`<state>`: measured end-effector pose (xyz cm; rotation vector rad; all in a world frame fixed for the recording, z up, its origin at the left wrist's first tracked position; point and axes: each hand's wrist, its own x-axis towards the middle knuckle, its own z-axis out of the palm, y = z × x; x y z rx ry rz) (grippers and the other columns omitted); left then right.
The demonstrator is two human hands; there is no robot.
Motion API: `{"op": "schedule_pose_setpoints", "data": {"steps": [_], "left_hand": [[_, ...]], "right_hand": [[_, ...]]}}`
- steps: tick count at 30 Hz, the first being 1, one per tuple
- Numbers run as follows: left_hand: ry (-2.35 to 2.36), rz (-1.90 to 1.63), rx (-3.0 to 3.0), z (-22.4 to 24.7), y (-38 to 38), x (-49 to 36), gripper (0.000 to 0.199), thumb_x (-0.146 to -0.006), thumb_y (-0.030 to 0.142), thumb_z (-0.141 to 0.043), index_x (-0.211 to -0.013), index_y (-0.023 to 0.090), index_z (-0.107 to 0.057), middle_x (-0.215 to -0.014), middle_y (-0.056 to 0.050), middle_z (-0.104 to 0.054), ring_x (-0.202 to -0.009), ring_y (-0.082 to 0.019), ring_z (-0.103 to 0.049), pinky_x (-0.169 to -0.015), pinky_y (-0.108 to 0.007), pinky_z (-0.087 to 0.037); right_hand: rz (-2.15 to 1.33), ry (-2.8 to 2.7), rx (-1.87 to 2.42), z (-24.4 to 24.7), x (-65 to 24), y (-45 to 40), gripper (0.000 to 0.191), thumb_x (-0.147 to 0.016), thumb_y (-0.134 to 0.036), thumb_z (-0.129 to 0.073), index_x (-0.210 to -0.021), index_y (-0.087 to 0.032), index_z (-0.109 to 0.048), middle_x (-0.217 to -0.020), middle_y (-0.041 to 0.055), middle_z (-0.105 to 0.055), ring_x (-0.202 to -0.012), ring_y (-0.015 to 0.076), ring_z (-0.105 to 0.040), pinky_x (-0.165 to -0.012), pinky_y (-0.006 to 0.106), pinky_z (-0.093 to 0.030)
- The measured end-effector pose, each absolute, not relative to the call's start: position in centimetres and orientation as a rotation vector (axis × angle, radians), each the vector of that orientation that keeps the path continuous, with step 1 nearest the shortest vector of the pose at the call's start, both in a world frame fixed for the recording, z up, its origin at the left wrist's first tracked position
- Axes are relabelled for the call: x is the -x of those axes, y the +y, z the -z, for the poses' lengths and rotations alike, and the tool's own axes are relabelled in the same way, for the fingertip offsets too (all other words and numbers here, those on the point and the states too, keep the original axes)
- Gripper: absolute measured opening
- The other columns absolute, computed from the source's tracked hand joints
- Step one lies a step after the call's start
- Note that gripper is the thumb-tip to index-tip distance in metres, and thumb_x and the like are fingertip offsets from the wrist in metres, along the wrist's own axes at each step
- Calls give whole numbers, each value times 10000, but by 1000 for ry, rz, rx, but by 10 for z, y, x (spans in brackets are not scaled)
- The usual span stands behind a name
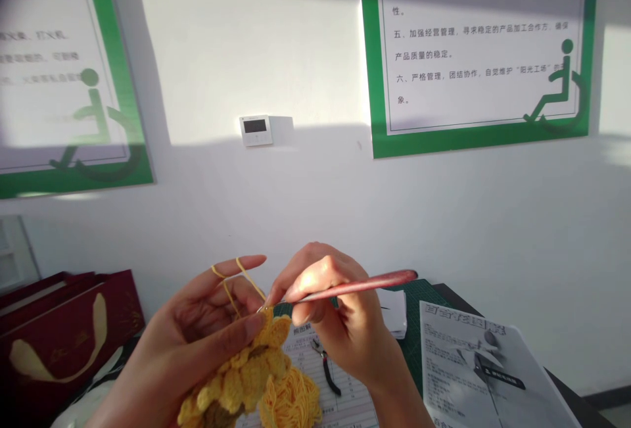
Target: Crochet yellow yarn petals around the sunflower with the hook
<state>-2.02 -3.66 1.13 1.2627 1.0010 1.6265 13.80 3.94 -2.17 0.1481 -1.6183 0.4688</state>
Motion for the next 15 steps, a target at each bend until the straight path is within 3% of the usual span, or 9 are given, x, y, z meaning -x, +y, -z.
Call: {"op": "schedule_pose_setpoints", "data": {"steps": [10, 15], "left_hand": [[1023, -1693, -1287, -5, -38, 19, 549, -701, 238, -923, -1206, 213, -711, -763, -8, -708, -607, -163, -649, -567, -261, -526], [1041, -1759, -1247, -8, -44, 15, 534, -679, 221, -926, -1176, 196, -735, -735, -10, -712, -594, -160, -652, -550, -243, -527]], "right_hand": [[-2, -1829, -53, 16, -145, 36, 136, -1011, -201, -593, -998, -333, -623, -939, -7, -763, -824, 195, -666, -748, 407, -541], [-177, -1709, -86, 21, -137, 37, 107, -1046, -266, -540, -1030, -323, -628, -937, 12, -765, -803, 201, -696, -764, 436, -545]]}}
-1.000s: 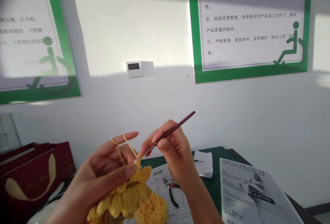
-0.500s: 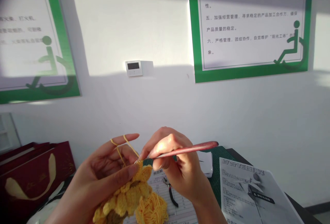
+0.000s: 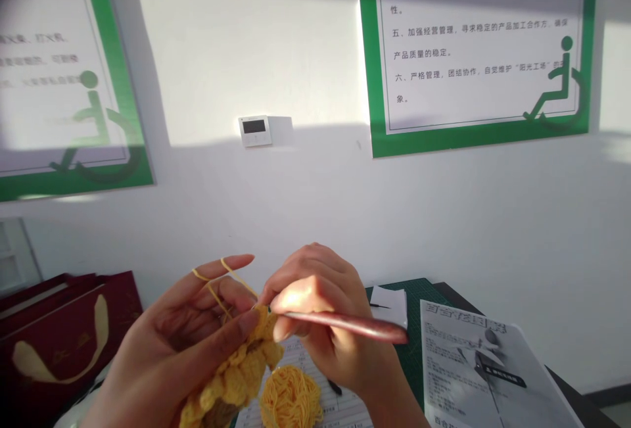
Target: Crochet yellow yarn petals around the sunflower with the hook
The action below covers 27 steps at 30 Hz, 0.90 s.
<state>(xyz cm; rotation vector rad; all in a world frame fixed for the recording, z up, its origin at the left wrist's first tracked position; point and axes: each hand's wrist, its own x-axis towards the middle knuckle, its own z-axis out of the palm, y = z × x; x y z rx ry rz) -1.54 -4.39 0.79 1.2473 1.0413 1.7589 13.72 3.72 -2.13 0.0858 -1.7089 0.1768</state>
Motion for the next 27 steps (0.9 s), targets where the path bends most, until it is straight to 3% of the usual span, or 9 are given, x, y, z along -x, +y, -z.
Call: {"op": "schedule_pose_setpoints", "data": {"steps": [13, 20, 24, 27], "left_hand": [[1008, -1929, -1184, -11, -51, 2, 525, -635, 213, -949, -1115, 231, -737, -703, 5, -728, -567, -159, -661, -525, -230, -551], [953, -1903, -1133, -8, -48, 1, 573, -662, 186, -935, -1186, 240, -711, -742, 0, -730, -667, -195, -703, -621, -271, -587], [827, -1795, -1078, -7, -45, 9, 487, -765, 215, -886, -1222, 237, -718, -711, 6, -696, -684, -165, -664, -684, -268, -585], [724, -1681, -992, -6, -39, 16, 469, -772, 138, -866, -1210, 245, -738, -735, 9, -679, -673, -144, -641, -681, -261, -579]], "right_hand": [[-56, -1581, -130, 28, -128, 41, 199, -1035, -320, -584, -1227, -364, -614, -1003, 25, -790, -817, 202, -695, -736, 433, -567], [-162, -1500, -64, 35, -122, 41, 32, -1013, -347, -615, -1022, -337, -643, -970, 8, -781, -811, 213, -698, -718, 434, -553], [-177, -1494, -25, 34, -120, 38, 82, -1018, -330, -602, -951, -313, -646, -946, 13, -779, -806, 213, -687, -721, 437, -539], [-199, -1476, -34, 35, -117, 37, 87, -1019, -303, -602, -939, -306, -637, -964, 12, -779, -811, 207, -692, -724, 429, -535]]}}
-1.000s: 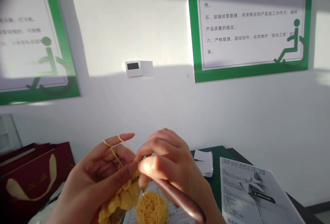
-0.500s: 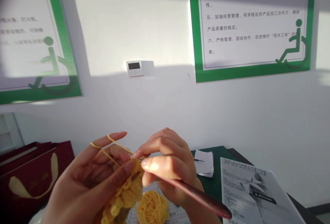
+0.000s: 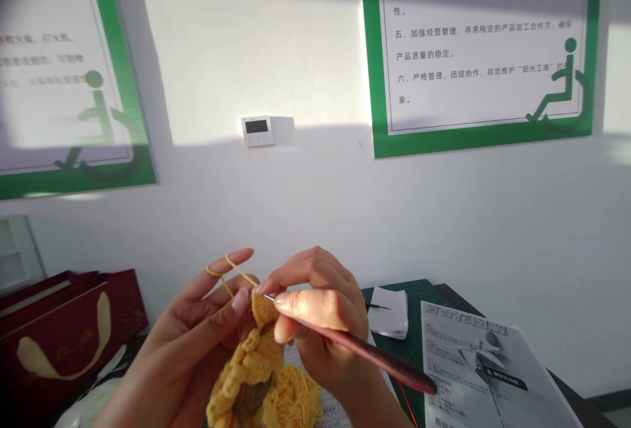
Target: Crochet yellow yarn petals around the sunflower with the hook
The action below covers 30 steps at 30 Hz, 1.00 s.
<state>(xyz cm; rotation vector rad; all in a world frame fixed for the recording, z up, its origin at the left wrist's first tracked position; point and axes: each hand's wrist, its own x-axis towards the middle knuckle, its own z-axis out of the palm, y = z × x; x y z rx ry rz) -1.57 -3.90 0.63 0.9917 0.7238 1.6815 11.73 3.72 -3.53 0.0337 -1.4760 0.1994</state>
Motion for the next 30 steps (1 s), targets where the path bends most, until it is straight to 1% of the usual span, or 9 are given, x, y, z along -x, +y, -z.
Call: {"op": "schedule_pose_setpoints", "data": {"steps": [4, 8, 10, 12, 15, 18, 22, 27, 30], "left_hand": [[664, -1580, -952, -3, -30, 19, 506, -739, 84, -875, -1202, 245, -750, -773, -10, -705, -677, -145, -658, -668, -249, -568], [635, -1631, -994, 0, -26, 18, 510, -757, 84, -879, -1221, 238, -733, -832, 0, -721, -749, -117, -662, -769, -219, -553], [651, -1678, -1027, 0, -27, 16, 570, -716, 62, -901, -1229, 235, -722, -851, 3, -734, -773, -121, -669, -790, -222, -558], [671, -1724, -1062, -2, -28, 14, 638, -656, 31, -919, -1228, 230, -715, -833, 1, -745, -765, -142, -685, -748, -235, -576], [692, -1786, -1050, -5, -30, 8, 641, -631, 40, -927, -1208, 218, -710, -766, 4, -743, -712, -172, -711, -653, -243, -584], [695, -1837, -993, -6, -31, 2, 631, -629, 97, -949, -1201, 198, -703, -722, 11, -736, -662, -167, -713, -646, -262, -593], [698, -1897, -977, -7, -30, 0, 688, -629, 171, -967, -1257, 185, -688, -703, 17, -727, -607, -143, -691, -611, -245, -588], [722, -1878, -959, -8, -29, 4, 779, -555, 121, -976, -1280, 192, -701, -673, 33, -712, -559, -133, -667, -573, -235, -577], [738, -1859, -934, -9, -29, 4, 749, -545, 139, -979, -1249, 177, -726, -676, 28, -716, -562, -133, -670, -586, -237, -577]], "right_hand": [[-244, -1394, -60, 39, -111, 37, 54, -1024, -312, -594, -995, -320, -639, -964, 21, -773, -810, 212, -695, -699, 411, -534], [-214, -1332, -60, 43, -105, 39, 103, -1020, -308, -596, -1088, -336, -668, -954, 34, -768, -843, 226, -698, -740, 431, -550], [-207, -1327, -61, 45, -103, 41, 132, -1021, -291, -595, -1113, -338, -677, -962, 36, -768, -861, 225, -697, -768, 436, -552], [-201, -1324, -64, 45, -101, 42, 149, -1018, -288, -599, -1133, -337, -680, -969, 40, -767, -865, 226, -696, -774, 434, -553], [-171, -1314, -60, 44, -99, 42, 172, -1023, -266, -581, -1152, -326, -678, -968, 43, -764, -863, 225, -699, -759, 420, -556], [-160, -1281, -74, 40, -97, 40, 149, -1014, -220, -588, -1114, -281, -680, -959, 42, -744, -855, 206, -698, -732, 376, -552], [-289, -1261, -69, 34, -98, 37, 84, -1004, -203, -599, -1025, -252, -664, -954, 31, -710, -871, 187, -681, -729, 341, -539], [-453, -1353, -126, 34, -100, 47, 70, -936, -210, -700, -944, -248, -642, -888, 2, -655, -777, 161, -625, -662, 311, -499], [-362, -1387, -198, 35, -100, 53, 95, -933, -194, -697, -948, -259, -630, -860, -7, -647, -743, 162, -613, -660, 334, -508]]}}
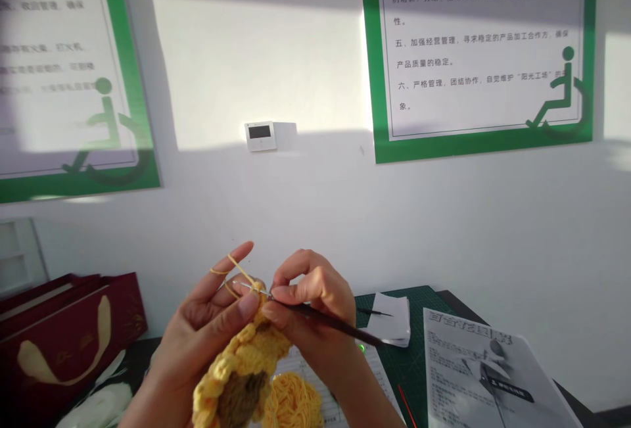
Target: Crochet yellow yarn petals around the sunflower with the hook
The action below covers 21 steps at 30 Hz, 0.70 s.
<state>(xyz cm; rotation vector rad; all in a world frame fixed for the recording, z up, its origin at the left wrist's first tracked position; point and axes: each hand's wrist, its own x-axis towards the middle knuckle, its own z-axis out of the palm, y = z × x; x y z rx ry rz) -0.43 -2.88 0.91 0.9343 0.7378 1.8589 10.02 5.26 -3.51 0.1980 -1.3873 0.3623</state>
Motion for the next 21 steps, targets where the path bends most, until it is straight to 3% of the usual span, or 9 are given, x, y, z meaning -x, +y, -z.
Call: {"op": "schedule_pose_setpoints", "data": {"steps": [5, 10, 14, 18, 21], "left_hand": [[742, -1934, -985, -11, -33, 1, 708, -578, 119, -957, -1238, 179, -710, -681, 38, -724, -538, -120, -660, -533, -199, -552], [882, -2083, -1194, -7, -37, 3, 677, -663, 159, -930, -1292, 233, -692, -725, 16, -750, -639, -146, -688, -579, -200, -566], [976, -2097, -1278, -5, -34, 8, 580, -675, 167, -921, -1222, 221, -735, -712, 16, -727, -631, -134, -654, -571, -189, -541], [950, -1928, -1299, -8, -32, 17, 578, -662, 153, -922, -1205, 201, -730, -713, 0, -726, -603, -135, -640, -561, -207, -526], [915, -1806, -1297, -10, -31, 23, 570, -654, 144, -929, -1187, 191, -734, -717, -12, -726, -618, -142, -641, -576, -223, -533]], "right_hand": [[122, -1385, -40, 34, -99, 43, 294, -903, 2, -613, -1037, -256, -658, -876, 12, -674, -737, 167, -611, -654, 341, -517], [408, -1417, 65, 28, -104, 31, 284, -901, -16, -620, -1123, -194, -627, -856, 63, -703, -717, 192, -643, -633, 352, -517], [251, -1523, 81, 26, -114, 30, 204, -940, -36, -559, -1054, -198, -601, -777, 29, -666, -695, 170, -622, -657, 337, -515], [-182, -1484, 239, 30, -119, 27, 86, -1008, -152, -547, -994, -228, -584, -789, 3, -634, -685, 138, -619, -601, 272, -498], [-468, -1411, 289, 30, -117, 25, 119, -1049, -256, -539, -938, -235, -577, -740, -32, -607, -606, 94, -585, -553, 219, -472]]}}
